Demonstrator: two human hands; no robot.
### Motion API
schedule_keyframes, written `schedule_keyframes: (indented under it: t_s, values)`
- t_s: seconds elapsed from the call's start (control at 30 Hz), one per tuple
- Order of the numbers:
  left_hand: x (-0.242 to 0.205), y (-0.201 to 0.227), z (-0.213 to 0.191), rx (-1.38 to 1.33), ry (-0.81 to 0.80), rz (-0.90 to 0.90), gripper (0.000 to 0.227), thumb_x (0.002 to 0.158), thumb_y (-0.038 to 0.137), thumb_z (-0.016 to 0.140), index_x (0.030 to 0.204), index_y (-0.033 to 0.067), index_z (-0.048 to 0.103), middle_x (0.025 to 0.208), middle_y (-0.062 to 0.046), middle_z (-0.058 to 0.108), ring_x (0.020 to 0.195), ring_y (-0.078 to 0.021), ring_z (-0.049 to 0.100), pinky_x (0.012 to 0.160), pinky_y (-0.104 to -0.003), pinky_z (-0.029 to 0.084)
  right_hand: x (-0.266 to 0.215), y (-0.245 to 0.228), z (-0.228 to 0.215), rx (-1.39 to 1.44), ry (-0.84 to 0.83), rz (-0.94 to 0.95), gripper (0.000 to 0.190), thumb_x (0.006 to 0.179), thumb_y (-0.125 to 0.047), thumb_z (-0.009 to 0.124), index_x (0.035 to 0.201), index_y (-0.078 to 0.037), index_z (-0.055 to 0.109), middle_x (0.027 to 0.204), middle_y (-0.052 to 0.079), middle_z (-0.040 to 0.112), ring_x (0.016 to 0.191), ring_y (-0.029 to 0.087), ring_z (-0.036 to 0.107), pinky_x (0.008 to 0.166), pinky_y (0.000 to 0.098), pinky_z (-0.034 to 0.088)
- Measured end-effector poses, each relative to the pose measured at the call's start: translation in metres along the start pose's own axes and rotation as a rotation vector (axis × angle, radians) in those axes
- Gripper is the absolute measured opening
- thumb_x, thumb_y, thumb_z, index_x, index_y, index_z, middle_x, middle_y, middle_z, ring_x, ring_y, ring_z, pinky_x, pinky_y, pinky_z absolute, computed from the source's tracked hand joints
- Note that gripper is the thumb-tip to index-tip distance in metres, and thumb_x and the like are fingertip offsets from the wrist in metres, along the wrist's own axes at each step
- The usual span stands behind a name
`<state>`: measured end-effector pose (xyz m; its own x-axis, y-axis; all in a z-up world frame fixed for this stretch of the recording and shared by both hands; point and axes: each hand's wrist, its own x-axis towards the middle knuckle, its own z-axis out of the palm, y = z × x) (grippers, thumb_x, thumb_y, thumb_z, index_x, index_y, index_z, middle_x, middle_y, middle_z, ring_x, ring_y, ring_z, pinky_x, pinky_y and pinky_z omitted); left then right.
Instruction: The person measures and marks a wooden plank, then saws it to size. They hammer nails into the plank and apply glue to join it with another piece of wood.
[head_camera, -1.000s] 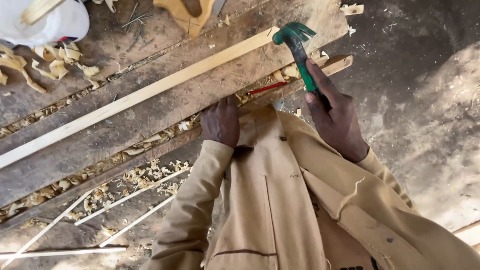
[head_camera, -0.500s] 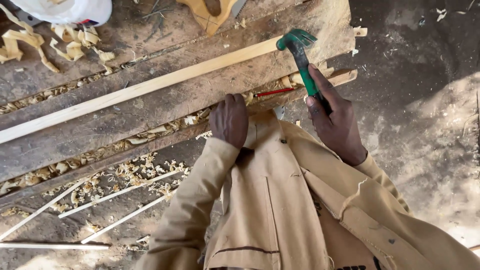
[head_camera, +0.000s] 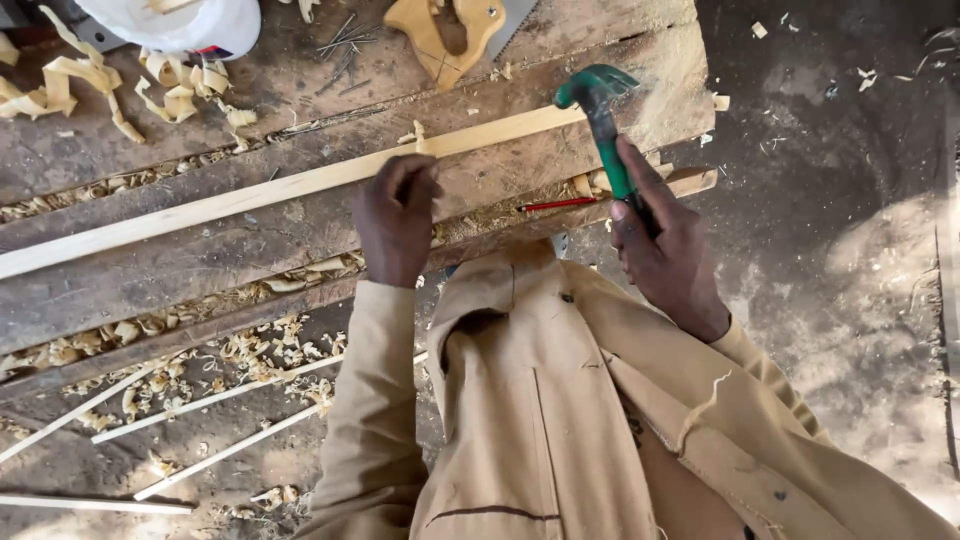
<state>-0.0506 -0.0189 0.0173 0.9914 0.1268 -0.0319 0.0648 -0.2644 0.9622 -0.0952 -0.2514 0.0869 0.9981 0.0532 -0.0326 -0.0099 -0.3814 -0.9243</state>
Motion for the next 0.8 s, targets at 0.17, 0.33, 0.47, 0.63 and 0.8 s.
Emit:
schedule_keyframes:
  t_s: [0.17,0.33,0.47,0.63,0.8]
  values:
    - [0.031,-0.025,-0.001,0.045,0.107,0.256,0.01,0.082,0.001,0.063,0.083,0.0101,0.067,0.074,-0.006,0.061,0.066,-0.021,0.061,0.062,-0.03,0.049,0.005,-0.002,0.014,0.013,-0.102,-0.066,0.043,0.091,-0.002,0.043,0.133,-0.003,0.041,0.058,0.013,0.055,0.04,0.016,0.051,0.036,0.0248,0.043]
    - [0.038,-0.04,0.015,0.122,0.082,0.448,0.006,0.083,0.002,0.058,0.082,0.0029,0.064,0.081,-0.009,0.053,0.078,-0.0287,0.054,0.068,-0.036,0.044,0.014,-0.021,0.022,-0.086,-0.218,-0.111,0.043,0.093,-0.009,0.042,0.135,-0.006,0.037,0.101,0.013,0.047,0.088,0.019,0.047,0.067,0.0271,0.041]
    - [0.035,-0.036,0.014,0.169,0.061,0.501,0.009,0.082,-0.002,0.053,0.079,0.0004,0.06,0.084,-0.008,0.05,0.079,-0.0248,0.05,0.064,-0.034,0.041,0.015,-0.017,0.025,-0.175,-0.309,-0.139,0.043,0.097,-0.016,0.04,0.138,-0.008,0.031,0.143,0.011,0.036,0.13,0.021,0.039,0.096,0.0258,0.038]
    - [0.035,-0.034,0.016,0.233,0.102,0.58,0.016,0.089,0.006,0.048,0.078,0.0019,0.059,0.082,-0.007,0.051,0.075,-0.0236,0.046,0.062,-0.034,0.037,0.016,-0.003,0.037,-0.224,-0.28,-0.255,0.043,0.099,-0.02,0.039,0.139,-0.007,0.03,0.141,0.013,0.039,0.093,0.02,0.043,0.077,0.0297,0.038]
    - [0.034,-0.041,0.02,0.288,0.113,0.625,0.022,0.093,0.01,0.046,0.079,-0.0027,0.057,0.085,-0.009,0.053,0.074,-0.026,0.045,0.06,-0.035,0.038,0.022,0.002,0.044,-0.285,-0.405,-0.185,0.044,0.098,-0.017,0.035,0.141,-0.016,0.025,0.142,0.008,0.041,0.055,0.017,0.037,0.056,0.0302,0.035]
